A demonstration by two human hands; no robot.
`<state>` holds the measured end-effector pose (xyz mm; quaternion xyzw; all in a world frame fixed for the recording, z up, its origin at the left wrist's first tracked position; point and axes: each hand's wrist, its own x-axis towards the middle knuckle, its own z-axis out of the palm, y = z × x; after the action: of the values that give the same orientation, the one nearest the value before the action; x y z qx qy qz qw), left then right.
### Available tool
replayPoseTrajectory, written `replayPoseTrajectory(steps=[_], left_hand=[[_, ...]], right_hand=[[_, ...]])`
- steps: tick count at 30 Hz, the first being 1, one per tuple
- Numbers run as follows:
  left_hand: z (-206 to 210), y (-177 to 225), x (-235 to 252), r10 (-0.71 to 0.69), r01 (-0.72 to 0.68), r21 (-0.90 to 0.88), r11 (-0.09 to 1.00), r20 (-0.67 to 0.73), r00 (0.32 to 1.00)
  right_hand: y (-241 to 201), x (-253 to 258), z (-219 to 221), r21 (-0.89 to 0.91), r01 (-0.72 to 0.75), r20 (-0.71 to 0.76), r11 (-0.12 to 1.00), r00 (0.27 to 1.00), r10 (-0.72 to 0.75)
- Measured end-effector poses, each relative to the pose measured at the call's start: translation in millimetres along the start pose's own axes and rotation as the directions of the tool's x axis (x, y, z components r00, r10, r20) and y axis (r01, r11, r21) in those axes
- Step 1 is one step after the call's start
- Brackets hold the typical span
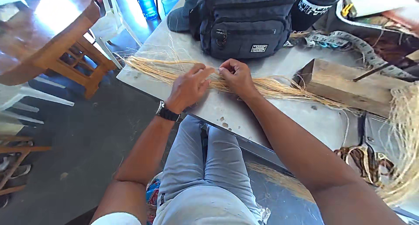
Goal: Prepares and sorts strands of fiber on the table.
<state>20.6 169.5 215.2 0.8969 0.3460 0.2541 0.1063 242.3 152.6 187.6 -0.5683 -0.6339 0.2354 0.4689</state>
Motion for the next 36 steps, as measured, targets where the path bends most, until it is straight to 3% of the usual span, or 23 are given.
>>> replayPoseTrajectory(steps=[3, 9, 15, 17, 23, 27, 32, 36], left_hand=[[12, -19, 5, -0.008, 0.001, 0.077, 0.997, 0.091, 0.996], [-2, -49, -6, -0.108, 0.108, 0.108, 0.988, -0.002, 0.994], [-6, -44, 1, -0.207, 0.216, 0.167, 0.962, -0.068, 0.976], [-7, -40, 8, -0.200, 0.208, 0.194, 0.959, -0.061, 0.978], [-7, -42, 21, -0.132, 0.091, 0.263, 0.960, 0.141, 0.981], [-9, -42, 27, -0.125, 0.075, 0.300, 0.951, 0.152, 0.980], [-27, -35, 33, -0.091, 0.083, 0.329, 0.941, 0.009, 0.996], [-50, -31, 34, -0.029, 0.074, 0.264, 0.962, -0.171, 0.985]], right_hand=[[1, 1, -1, 0.017, -0.013, -0.014, 1.000, 1.000, 0.014], [0, 4, 1, -0.049, -0.082, -0.028, 0.995, 0.996, 0.081], [-1, 4, 1, -0.016, -0.099, -0.050, 0.995, 0.994, 0.098], [1, 4, 1, -0.010, -0.089, -0.056, 0.996, 0.995, 0.088], [2, 4, 1, -0.024, -0.094, -0.049, 0.995, 0.995, 0.092], [2, 5, 1, -0.022, -0.101, -0.052, 0.995, 0.994, 0.100], [-8, 2, 1, -0.262, 0.115, -0.125, 0.958, 0.981, -0.152], [-18, -4, 7, -0.371, 0.326, -0.022, 0.870, 0.933, -0.359]])
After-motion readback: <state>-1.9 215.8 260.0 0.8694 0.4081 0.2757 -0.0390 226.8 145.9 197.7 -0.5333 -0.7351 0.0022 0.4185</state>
